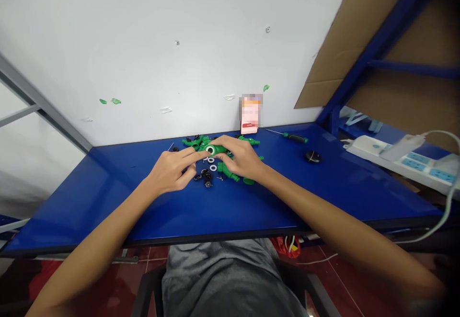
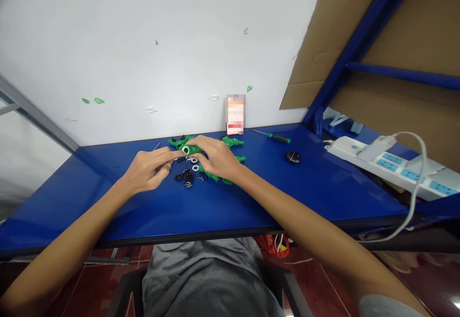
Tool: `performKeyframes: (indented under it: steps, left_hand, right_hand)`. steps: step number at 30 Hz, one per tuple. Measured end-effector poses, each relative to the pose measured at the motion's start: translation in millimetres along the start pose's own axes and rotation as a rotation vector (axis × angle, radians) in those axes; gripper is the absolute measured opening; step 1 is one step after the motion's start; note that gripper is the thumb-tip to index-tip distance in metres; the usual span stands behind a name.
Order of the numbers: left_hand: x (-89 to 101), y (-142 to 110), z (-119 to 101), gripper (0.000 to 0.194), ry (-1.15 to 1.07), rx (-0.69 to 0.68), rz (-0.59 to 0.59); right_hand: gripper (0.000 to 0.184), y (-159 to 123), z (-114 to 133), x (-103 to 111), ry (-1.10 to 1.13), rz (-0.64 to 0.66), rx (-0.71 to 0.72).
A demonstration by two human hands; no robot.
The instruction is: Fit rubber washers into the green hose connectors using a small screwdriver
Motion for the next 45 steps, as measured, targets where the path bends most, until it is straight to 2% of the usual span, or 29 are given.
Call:
performKeyframes:
  steps: [6,8,11,13,15,16,18,19,21,24,27,31,36,40,45]
  left_hand:
    - [-3.6,1.2,-15.9,0.045,0.25,0.075,-0.156]
    - [-9.9,1.6,-19.6,0.049,0.215,0.136,-0.142]
    - [-18.6,1.9,-17.6,0.054,-0.005,0.227,-0.069]
    - [-19.2,1.6,-10.7,0.053,-0.175,0.254,-0.032]
    - [-12.5,-0.3,2.5,0.046,-0.324,0.274,-0.052]
    - [-6.2,-2.3,12.0,0.043,-0.386,0.295,-0.104]
    - [8.7,-10.4,37.2,0.043,-0.405,0.441,-0.234]
    - [14.6,-15.2,50.2,0.044,-0.386,0.508,-0.246]
    - [19.9,-24.5,73.2,0.037,-0.282,0.582,-0.109]
    - [9.9,-35.8,94.1,0.044,-0.173,0.509,0.234]
    - [-6.8,-43.4,101.9,0.056,-0.092,0.435,0.37]
    - [-16.7,-48.1,105.4,0.055,-0.101,0.459,0.433]
    - [-0.4,-52.3,110.1,0.047,-0.116,0.48,0.444]
    - [2.2,-58.4,114.1,0.046,-0.155,0.465,0.517]
    - [-7.5,-63.2,118.5,0.043,-0.198,0.455,0.59]
  right_hand:
    - [0.023,0.6,2.2,-1.0,-0.038,-0.086,0.013]
    - [0.025,-1.1,-1.4,-3.0,-0.056,-0.103,-0.016]
    - [0.025,-4.2,-8.9,-5.9,-0.082,-0.072,-0.048]
    - [0.025,-5.2,-12.3,-6.9,-0.091,-0.032,-0.056]
    - [0.024,-4.4,-14.7,-7.0,-0.08,-0.007,-0.1]
    - [0.024,-3.4,-15.7,-7.0,-0.069,0.001,-0.138]
    - [0.024,-1.3,-17.5,-7.3,-0.046,0.02,-0.213]
    - [0.023,-0.3,-18.3,-7.6,-0.035,0.029,-0.241]
    - [0.022,1.1,-19.5,-7.7,-0.017,0.039,-0.272]
    - [0.02,2.2,-20.4,-6.1,0.019,0.019,-0.298]
    - [0.022,2.4,-21.3,-5.6,0.116,0.014,-0.376]
    - [0.028,0.0,-22.1,-11.1,0.252,0.085,-0.44]
    - [0.026,-4.3,-22.5,-18.2,0.277,0.175,-0.393]
    - [0.025,-5.5,-21.7,-17.7,0.2,0.195,-0.343]
    - [0.024,-5.8,-17.7,-14.5,0.086,0.259,-0.304]
Point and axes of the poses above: each hand's wrist, its own y-axis towards the middle knuckle, its own x-axis out of the back of the hand, z = x × y, the point moved 3 cm from there along y, towards the middle knuckle, and after that the axes turned 10 degrees about -x, right-handed, at the moved point
